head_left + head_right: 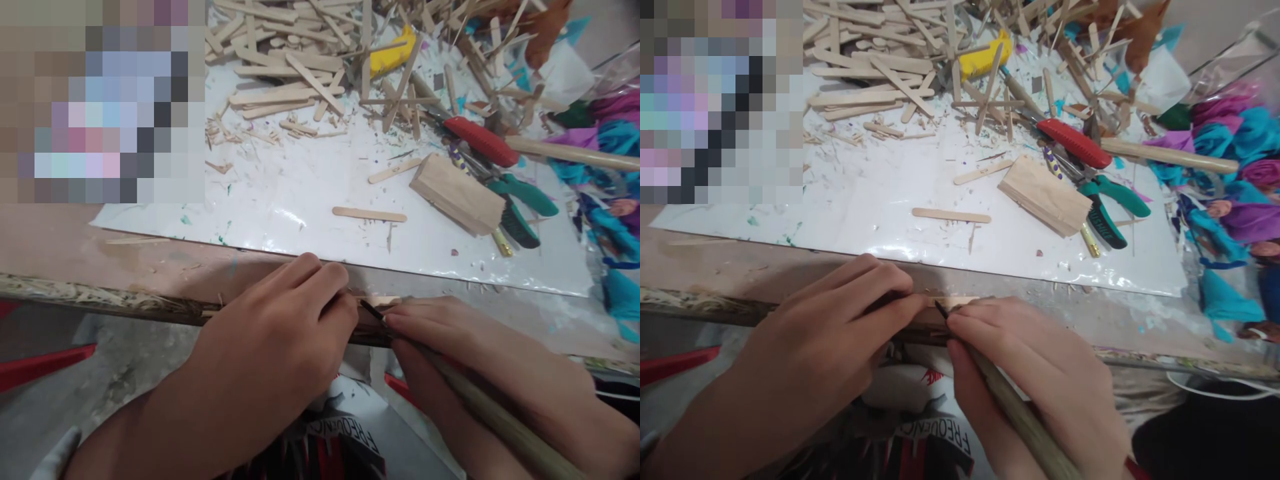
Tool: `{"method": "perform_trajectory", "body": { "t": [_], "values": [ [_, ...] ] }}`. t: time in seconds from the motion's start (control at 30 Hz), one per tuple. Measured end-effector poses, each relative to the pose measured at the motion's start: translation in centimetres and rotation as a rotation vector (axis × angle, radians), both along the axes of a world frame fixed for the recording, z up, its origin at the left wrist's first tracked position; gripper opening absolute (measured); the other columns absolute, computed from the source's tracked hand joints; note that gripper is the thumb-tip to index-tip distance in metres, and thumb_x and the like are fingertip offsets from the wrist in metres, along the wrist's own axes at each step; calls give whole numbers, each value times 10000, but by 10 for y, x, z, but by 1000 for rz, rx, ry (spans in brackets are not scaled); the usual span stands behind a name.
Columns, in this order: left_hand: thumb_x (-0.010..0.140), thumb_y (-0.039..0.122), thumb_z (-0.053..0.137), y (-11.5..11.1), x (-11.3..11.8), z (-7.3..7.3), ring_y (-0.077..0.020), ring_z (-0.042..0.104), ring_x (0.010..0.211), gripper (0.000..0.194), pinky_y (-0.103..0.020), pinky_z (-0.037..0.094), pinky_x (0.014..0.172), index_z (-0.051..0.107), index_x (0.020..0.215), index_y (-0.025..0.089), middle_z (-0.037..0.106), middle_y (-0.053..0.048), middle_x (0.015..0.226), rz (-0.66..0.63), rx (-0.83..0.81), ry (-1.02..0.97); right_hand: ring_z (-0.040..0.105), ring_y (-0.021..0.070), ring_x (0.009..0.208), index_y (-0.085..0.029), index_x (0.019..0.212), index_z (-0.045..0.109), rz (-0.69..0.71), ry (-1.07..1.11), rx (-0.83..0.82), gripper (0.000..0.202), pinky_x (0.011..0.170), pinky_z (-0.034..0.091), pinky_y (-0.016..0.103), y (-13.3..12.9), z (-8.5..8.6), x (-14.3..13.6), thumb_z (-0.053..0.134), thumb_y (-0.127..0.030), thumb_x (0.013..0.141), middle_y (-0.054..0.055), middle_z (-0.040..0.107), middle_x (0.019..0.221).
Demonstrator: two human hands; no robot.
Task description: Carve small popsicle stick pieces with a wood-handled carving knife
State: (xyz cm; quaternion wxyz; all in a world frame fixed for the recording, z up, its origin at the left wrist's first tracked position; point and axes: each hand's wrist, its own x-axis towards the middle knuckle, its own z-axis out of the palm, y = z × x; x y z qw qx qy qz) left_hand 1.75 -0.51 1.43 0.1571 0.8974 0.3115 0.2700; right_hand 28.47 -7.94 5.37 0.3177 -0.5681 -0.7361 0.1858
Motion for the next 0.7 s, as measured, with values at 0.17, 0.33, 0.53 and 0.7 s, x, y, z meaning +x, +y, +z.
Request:
{"method": "perform_trajectory", "body": {
  "t": [0.17,0.33,0.53,0.7],
  "values": [
    [1121,-82,571,0,0,-2,-281,752,1069,372,-426,687,978,843,1187,162,793,-56,1143,-10,5,-1,952,315,855,-441,1355,1004,-17,107,15,305,789,835,452,8,-11,-6,975,-292,1091,42,991,1151],
    [1079,-103,574,-1,-2,-2,-289,738,1060,389,-439,681,957,844,1168,161,779,-53,1129,-24,-11,7,957,325,905,-434,1324,999,-26,36,37,246,794,850,466,6,-13,-3,939,-329,1109,33,996,1156],
    [1087,-105,569,0,-1,1,-287,753,1041,389,-436,692,947,844,1145,164,788,-52,1104,-15,-3,7,961,279,903,-359,1372,925,65,-33,66,322,831,836,412,7,-12,-2,859,-158,1129,33,998,1175],
    [1117,-95,554,1,-2,3,-278,764,1045,393,-426,691,954,847,1148,165,803,-54,1118,-12,10,16,980,241,979,-299,1347,915,76,-79,116,263,856,815,345,8,-11,-1,834,-122,1170,37,1001,1240]
  ]
}}
